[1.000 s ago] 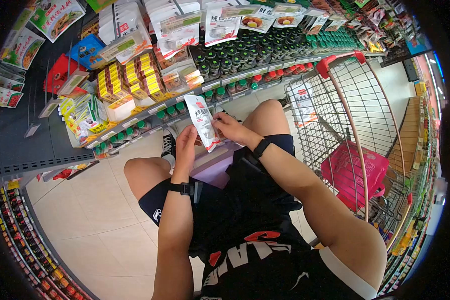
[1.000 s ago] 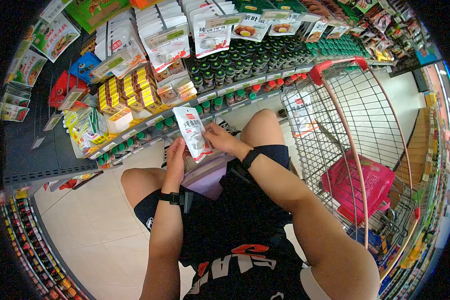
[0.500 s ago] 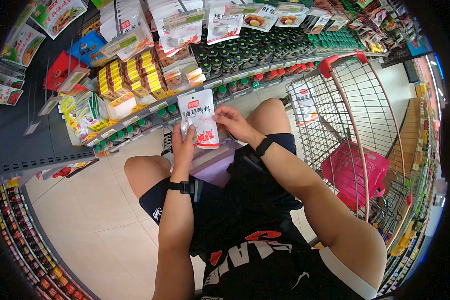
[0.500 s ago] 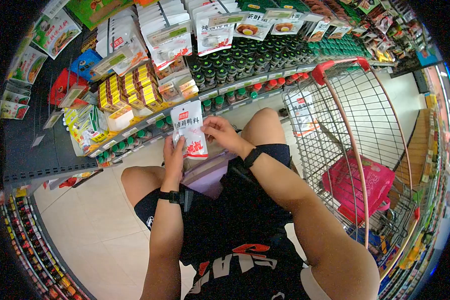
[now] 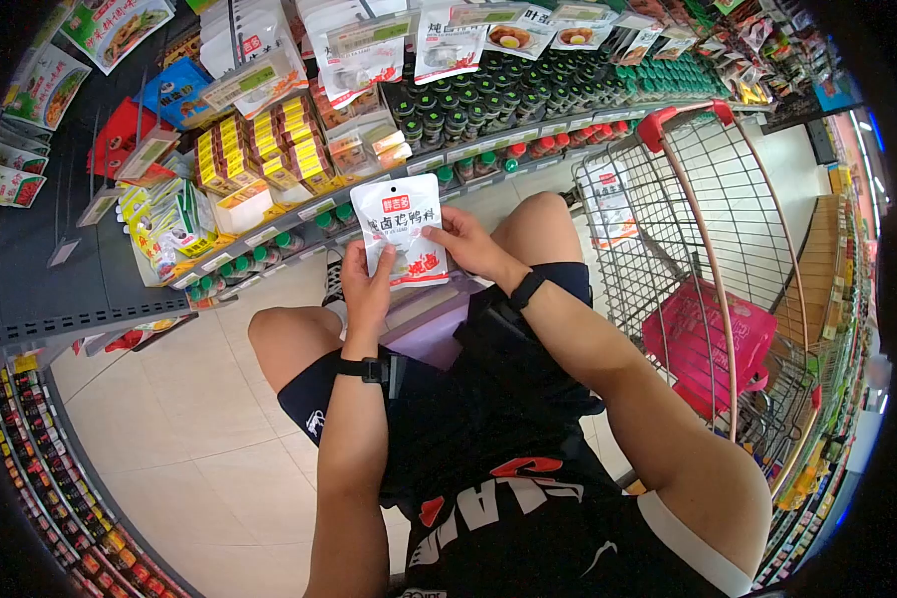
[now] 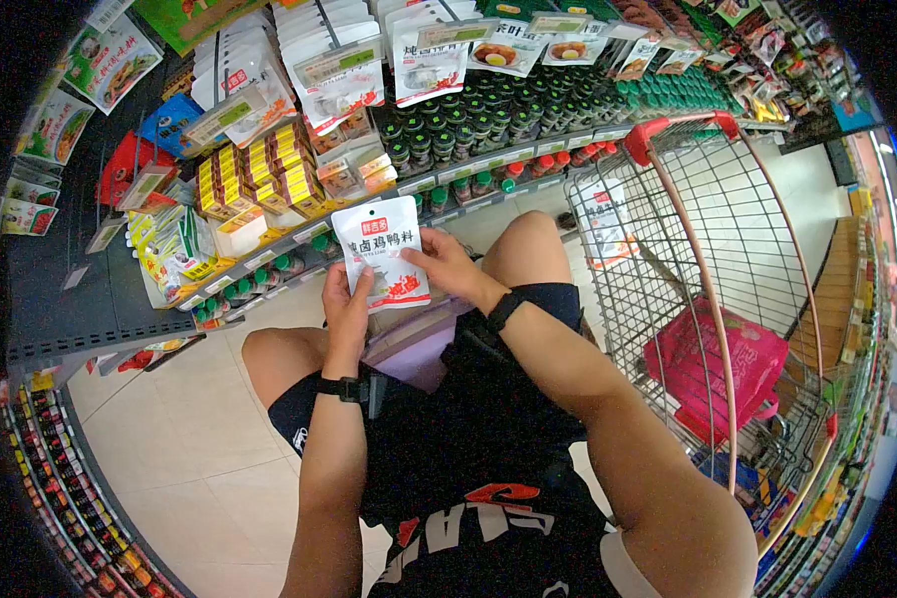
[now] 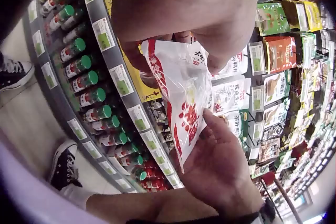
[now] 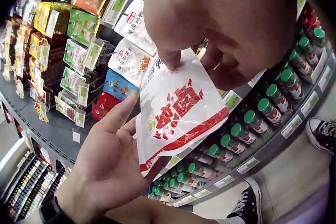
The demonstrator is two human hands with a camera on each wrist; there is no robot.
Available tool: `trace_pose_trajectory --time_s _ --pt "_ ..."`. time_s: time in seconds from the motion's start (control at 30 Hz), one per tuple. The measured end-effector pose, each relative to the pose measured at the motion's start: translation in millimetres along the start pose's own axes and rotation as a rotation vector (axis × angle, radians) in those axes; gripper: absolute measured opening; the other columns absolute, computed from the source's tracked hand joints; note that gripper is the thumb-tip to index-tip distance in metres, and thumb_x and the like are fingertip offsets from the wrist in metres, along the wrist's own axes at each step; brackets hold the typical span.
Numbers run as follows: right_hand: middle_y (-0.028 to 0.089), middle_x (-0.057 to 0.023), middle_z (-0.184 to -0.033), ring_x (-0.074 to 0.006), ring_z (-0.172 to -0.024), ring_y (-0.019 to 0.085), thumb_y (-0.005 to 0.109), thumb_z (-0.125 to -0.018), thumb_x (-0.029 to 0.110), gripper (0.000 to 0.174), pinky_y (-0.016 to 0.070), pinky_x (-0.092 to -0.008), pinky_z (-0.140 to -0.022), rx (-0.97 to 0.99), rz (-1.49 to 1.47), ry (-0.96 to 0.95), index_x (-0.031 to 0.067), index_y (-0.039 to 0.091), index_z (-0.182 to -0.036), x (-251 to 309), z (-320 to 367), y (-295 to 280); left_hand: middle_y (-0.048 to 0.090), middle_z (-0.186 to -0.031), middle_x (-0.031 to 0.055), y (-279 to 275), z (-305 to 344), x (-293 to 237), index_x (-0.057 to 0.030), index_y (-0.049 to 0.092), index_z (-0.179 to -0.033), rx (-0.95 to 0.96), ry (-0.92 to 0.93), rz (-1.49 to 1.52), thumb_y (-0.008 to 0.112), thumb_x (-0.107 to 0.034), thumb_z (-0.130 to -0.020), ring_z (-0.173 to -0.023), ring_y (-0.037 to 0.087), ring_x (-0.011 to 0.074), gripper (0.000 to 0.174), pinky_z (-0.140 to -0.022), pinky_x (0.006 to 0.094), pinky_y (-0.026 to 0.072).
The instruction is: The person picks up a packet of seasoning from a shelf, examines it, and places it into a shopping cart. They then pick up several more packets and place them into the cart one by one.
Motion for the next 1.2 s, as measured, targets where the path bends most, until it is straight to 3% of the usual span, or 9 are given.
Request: trace_pose_trajectory --time_s 0.1,0.23,0.33,0.9,1.03,1.1,1.2 --pt "0.070 -0.0069 -0.105 -0.0117 -0.094 0.065 0.063 -0.096 0.010 0.026 0.0538 -0.0293 -0.085 0.013 0.012 0.031 -0.0018 0.061 -0.119 3 1 1 0.067 -0.085 0.0036 -6 -2 5 -0.0038 0.060 -0.090 -0.058 -0.024 -0.088 0.070 -0.016 -0.093 -0.075 0.058 0.0074 0.016 -0.067 0.0244 0.0452" --pt "0.070 -0.0058 -0.105 -0.0102 -0.092 0.065 0.063 -0.096 0.009 0.023 0.0536 -0.0282 -0.084 0.016 0.040 0.019 -0.0023 0.062 -0.116 5 2 2 0.063 -0.070 0.0001 -9 -2 6 -0.0046 0.060 -0.077 -0.154 -0.016 -0.092 0.071 -0.020 -0.093 -0.063 0.051 0.0046 0.025 -0.056 0.0237 0.0400" --pt "0.070 -0.0050 -0.104 -0.0089 -0.091 0.064 0.063 -0.096 0.008 0.022 0.0535 -0.0271 -0.082 0.015 0.028 0.037 -0.0024 0.062 -0.115 12 3 4 0.061 -0.068 -0.0005 -11 -2 4 -0.0038 0.060 -0.076 -0.184 0.042 -0.081 0.071 -0.021 -0.094 -0.061 0.049 0.0042 0.027 -0.056 0.0229 0.0388" --pt "0.068 -0.0013 -0.090 -0.0060 -0.082 0.062 0.067 -0.095 0.014 0.015 0.0503 -0.0236 -0.072 0.008 0.086 0.073 0.0005 0.065 -0.102 15 5 -9 0.067 -0.076 0.0022 -15 -5 0 -0.0014 0.062 -0.081 -0.122 0.015 -0.056 0.070 -0.018 -0.095 -0.067 0.054 0.0043 0.023 -0.061 0.0216 0.0427" --pt "0.071 -0.0044 -0.098 -0.0079 -0.085 0.064 0.069 -0.094 0.015 0.023 0.0527 -0.0251 -0.074 0.033 0.054 0.139 0.0000 0.066 -0.111 10 2 -12 0.070 -0.081 0.0046 -18 -4 -2 -0.0001 0.065 -0.084 -0.107 -0.129 0.047 0.070 -0.018 -0.095 -0.071 0.059 0.0053 0.021 -0.065 0.0218 0.0452" --pt "0.072 -0.0060 -0.103 -0.0089 -0.087 0.065 0.069 -0.094 0.015 0.027 0.0538 -0.0258 -0.076 0.065 -0.086 0.130 -0.0003 0.066 -0.117 21 7 5 0.072 -0.088 0.0063 -17 -3 -1 0.0003 0.066 -0.091 -0.079 -0.158 0.166 0.069 -0.017 -0.095 -0.076 0.062 0.0071 0.018 -0.069 0.0224 0.0478" --pt "0.072 -0.0076 -0.106 -0.0095 -0.089 0.066 0.069 -0.094 0.015 0.032 0.0545 -0.0260 -0.078 0.137 -0.067 0.193 -0.0004 0.065 -0.122 17 9 9 0.072 -0.100 0.0088 -4 1 -14 0.0007 0.066 -0.102 -0.025 -0.238 0.349 0.070 -0.015 -0.094 -0.086 0.065 0.0104 0.018 -0.076 0.0243 0.0512"
Point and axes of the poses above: each hand's wrist, its own z-axis away from the middle knuckle, its own y-axis out of the palm, x = y × z, the point moved 3 cm from there along -z, towards the middle knuckle
